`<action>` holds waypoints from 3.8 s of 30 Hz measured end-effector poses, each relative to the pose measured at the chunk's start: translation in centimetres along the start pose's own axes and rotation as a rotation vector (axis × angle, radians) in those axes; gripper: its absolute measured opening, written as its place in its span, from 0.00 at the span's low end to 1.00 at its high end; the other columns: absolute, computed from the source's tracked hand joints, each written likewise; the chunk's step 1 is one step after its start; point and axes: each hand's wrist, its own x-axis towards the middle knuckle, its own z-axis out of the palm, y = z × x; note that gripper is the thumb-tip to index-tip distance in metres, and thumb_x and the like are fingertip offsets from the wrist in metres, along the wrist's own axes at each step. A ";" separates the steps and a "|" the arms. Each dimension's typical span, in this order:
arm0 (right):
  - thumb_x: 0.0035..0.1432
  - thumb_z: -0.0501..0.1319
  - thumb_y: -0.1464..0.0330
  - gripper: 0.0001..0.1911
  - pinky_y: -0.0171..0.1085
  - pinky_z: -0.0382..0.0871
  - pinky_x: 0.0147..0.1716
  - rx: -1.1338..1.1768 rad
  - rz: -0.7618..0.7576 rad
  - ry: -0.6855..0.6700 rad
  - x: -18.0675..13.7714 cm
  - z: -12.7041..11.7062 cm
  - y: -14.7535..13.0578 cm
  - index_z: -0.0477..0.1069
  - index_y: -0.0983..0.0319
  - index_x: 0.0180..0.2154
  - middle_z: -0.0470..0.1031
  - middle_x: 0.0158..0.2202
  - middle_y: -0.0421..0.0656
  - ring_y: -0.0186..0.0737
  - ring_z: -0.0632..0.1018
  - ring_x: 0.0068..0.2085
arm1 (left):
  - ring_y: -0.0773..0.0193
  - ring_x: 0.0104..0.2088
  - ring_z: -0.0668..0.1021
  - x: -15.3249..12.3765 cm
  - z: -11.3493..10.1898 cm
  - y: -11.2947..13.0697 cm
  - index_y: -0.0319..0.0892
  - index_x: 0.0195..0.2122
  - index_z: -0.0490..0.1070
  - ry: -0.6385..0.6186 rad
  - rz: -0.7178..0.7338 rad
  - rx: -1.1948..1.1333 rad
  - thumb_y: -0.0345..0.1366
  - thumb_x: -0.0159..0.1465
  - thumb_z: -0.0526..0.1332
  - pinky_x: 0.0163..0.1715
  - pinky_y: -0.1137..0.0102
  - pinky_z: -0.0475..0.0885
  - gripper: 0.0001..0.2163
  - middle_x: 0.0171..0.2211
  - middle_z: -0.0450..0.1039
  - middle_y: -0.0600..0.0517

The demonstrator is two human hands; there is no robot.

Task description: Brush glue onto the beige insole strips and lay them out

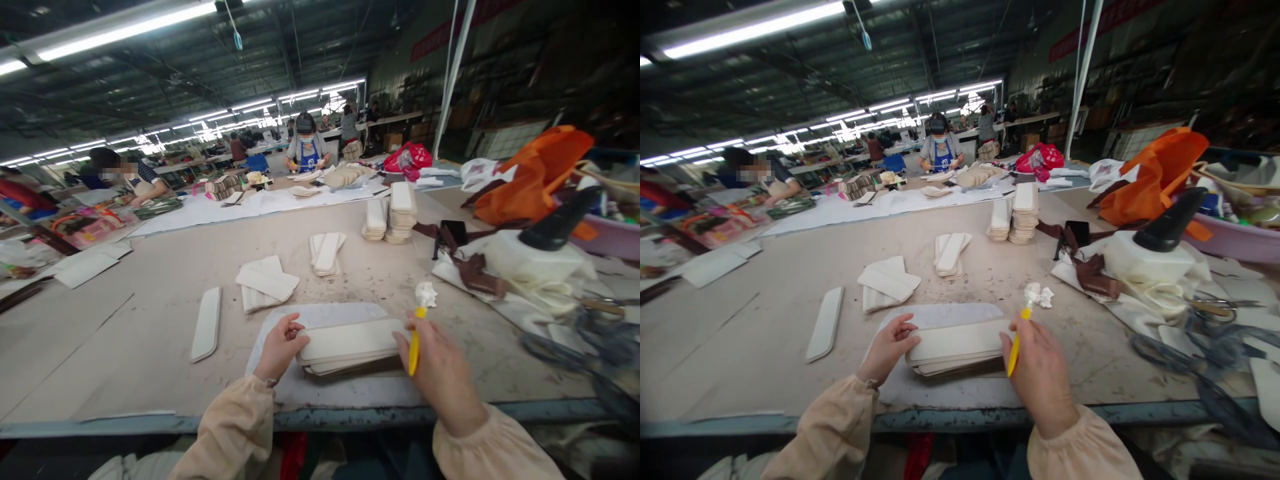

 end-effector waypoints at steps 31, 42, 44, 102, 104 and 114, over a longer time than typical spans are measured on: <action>0.60 0.64 0.67 0.13 0.48 0.72 0.51 0.455 -0.247 0.176 0.4 0.2 -1.9 0.59 0.57 0.40 0.73 0.54 0.50 0.50 0.75 0.54 | 0.70 0.28 0.74 -4.0 3.2 10.9 0.42 0.58 0.64 -0.069 0.142 -0.547 0.32 0.48 0.73 0.29 0.75 0.67 0.35 0.32 0.74 0.55; 0.61 0.63 0.67 0.12 0.31 0.73 0.38 0.969 0.151 0.244 -1.0 -2.6 -3.2 0.58 0.55 0.39 0.75 0.38 0.41 0.36 0.78 0.38 | 0.68 0.33 0.75 -7.7 10.4 13.5 0.44 0.56 0.67 -0.121 0.238 -0.632 0.34 0.54 0.71 0.33 0.74 0.71 0.28 0.39 0.74 0.51; 0.61 0.63 0.66 0.13 0.30 0.72 0.39 0.989 0.171 0.246 -1.2 -2.6 -3.1 0.58 0.55 0.39 0.74 0.38 0.41 0.36 0.77 0.39 | 0.67 0.33 0.75 -8.0 11.0 12.9 0.44 0.57 0.66 -0.101 0.236 -0.616 0.35 0.57 0.69 0.34 0.74 0.72 0.26 0.39 0.75 0.50; 0.56 0.66 0.59 0.16 0.31 0.69 0.25 0.992 0.334 0.145 -1.3 -2.8 -4.7 0.59 0.56 0.35 0.73 0.29 0.37 0.34 0.72 0.25 | 0.57 0.30 0.80 -7.6 12.1 13.0 0.36 0.33 0.75 -0.074 -0.084 -0.810 0.50 0.48 0.73 0.33 0.67 0.73 0.22 0.23 0.76 0.49; 0.56 0.66 0.60 0.16 0.31 0.68 0.24 0.987 0.337 0.136 -1.4 -2.6 -4.6 0.59 0.56 0.36 0.72 0.29 0.36 0.34 0.72 0.25 | 0.57 0.30 0.80 -7.5 12.1 12.9 0.36 0.33 0.75 -0.079 -0.093 -0.813 0.50 0.48 0.73 0.33 0.67 0.73 0.22 0.24 0.77 0.49; 0.56 0.66 0.60 0.15 0.31 0.66 0.26 1.096 0.341 -0.077 -0.6 -4.4 -2.4 0.61 0.57 0.35 0.69 0.29 0.35 0.33 0.70 0.28 | 0.66 0.33 0.82 -4.1 5.7 15.0 0.35 0.43 0.74 0.203 -0.114 -1.032 0.27 0.68 0.56 0.38 0.72 0.79 0.08 0.33 0.81 0.49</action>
